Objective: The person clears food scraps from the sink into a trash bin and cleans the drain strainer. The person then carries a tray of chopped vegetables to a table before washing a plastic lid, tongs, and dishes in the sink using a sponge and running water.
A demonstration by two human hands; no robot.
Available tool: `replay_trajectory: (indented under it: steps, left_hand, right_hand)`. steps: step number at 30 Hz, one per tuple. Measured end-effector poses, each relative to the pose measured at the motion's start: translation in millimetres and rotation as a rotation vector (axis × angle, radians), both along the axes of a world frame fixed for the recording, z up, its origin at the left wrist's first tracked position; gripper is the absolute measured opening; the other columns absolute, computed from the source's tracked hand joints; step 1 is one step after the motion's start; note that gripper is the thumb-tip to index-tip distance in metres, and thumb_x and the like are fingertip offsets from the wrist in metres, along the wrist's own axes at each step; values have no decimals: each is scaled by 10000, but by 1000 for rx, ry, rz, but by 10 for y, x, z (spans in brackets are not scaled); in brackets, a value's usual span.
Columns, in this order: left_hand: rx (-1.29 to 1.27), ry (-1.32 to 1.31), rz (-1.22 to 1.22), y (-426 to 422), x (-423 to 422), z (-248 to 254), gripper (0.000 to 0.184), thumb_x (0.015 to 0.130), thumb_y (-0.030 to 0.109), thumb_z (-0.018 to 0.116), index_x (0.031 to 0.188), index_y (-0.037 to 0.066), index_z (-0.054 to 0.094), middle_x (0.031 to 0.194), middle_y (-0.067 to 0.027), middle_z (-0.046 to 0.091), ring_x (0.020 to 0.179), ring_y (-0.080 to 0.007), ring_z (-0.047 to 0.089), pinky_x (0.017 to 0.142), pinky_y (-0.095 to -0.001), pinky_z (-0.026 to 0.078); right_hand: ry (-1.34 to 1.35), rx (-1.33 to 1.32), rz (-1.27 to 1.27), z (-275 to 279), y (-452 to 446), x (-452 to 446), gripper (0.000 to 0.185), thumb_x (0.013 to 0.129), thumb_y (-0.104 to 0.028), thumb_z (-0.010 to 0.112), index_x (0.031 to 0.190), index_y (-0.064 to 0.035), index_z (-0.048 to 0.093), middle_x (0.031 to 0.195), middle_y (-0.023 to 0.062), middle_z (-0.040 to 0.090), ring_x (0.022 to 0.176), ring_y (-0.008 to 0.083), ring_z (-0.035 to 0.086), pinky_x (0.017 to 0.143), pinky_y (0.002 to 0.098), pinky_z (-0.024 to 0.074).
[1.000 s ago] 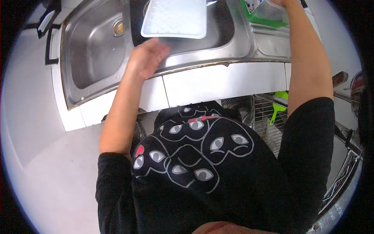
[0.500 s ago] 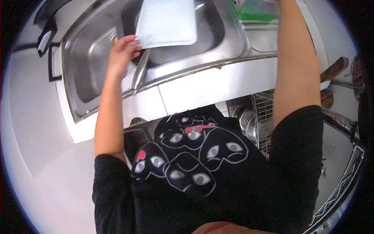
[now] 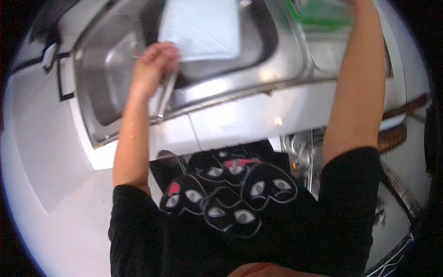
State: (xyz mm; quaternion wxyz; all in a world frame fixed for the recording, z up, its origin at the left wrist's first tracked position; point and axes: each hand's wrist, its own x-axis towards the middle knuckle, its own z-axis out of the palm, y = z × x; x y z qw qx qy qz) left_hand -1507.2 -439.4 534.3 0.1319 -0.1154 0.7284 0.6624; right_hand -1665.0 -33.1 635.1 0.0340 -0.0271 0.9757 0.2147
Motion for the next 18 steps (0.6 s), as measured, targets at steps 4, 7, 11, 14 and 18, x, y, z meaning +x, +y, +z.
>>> replay_trajectory:
  steps: [4, 7, 11, 14, 18]
  left_hand:
    - [305, -164, 50, -17, 69, 156, 309, 878, 147, 473, 1132, -27, 446, 1026, -157, 570, 915, -221, 584, 807, -314, 489]
    - [522, -342, -6, 130, 188, 136, 388, 895, 163, 424, 1177, -95, 361, 1081, -234, 524, 950, -296, 567, 850, -363, 473]
    - [605, -502, 80, 488, 294, -111, 456, 906, 232, 409, 1213, -90, 308, 1194, -271, 398, 1063, -326, 472, 890, -384, 429]
    - [686, -454, 303, 655, 202, -324, 437, 910, 288, 403, 1173, -58, 353, 1157, -225, 438, 1020, -294, 492, 842, -393, 443]
    - [651, -296, 413, 739, 87, -177, 325, 882, 230, 449, 1043, -53, 455, 955, -167, 562, 838, -265, 586, 694, -376, 498]
  right_hand:
    - [181, -528, 51, -264, 420, -141, 420, 659, -38, 565, 1079, -54, 554, 964, 166, 613, 905, 287, 589, 797, 336, 435]
    - [178, -535, 20, -83, 394, 29, 407, 661, -60, 544, 1067, -36, 556, 1011, 190, 587, 958, 331, 556, 844, 372, 425]
    - [270, -525, -59, 108, 231, 173, 414, 667, -92, 534, 1077, -31, 547, 1057, 207, 560, 989, 350, 535, 868, 392, 419]
    - [386, -531, -115, 340, 82, 229, 427, 669, -116, 539, 1092, -58, 541, 1051, 208, 563, 995, 348, 534, 854, 402, 423]
    - [483, -642, -24, 771, -325, 406, 480, 693, -175, 551, 1165, -113, 489, 1035, 213, 571, 992, 352, 535, 858, 405, 423]
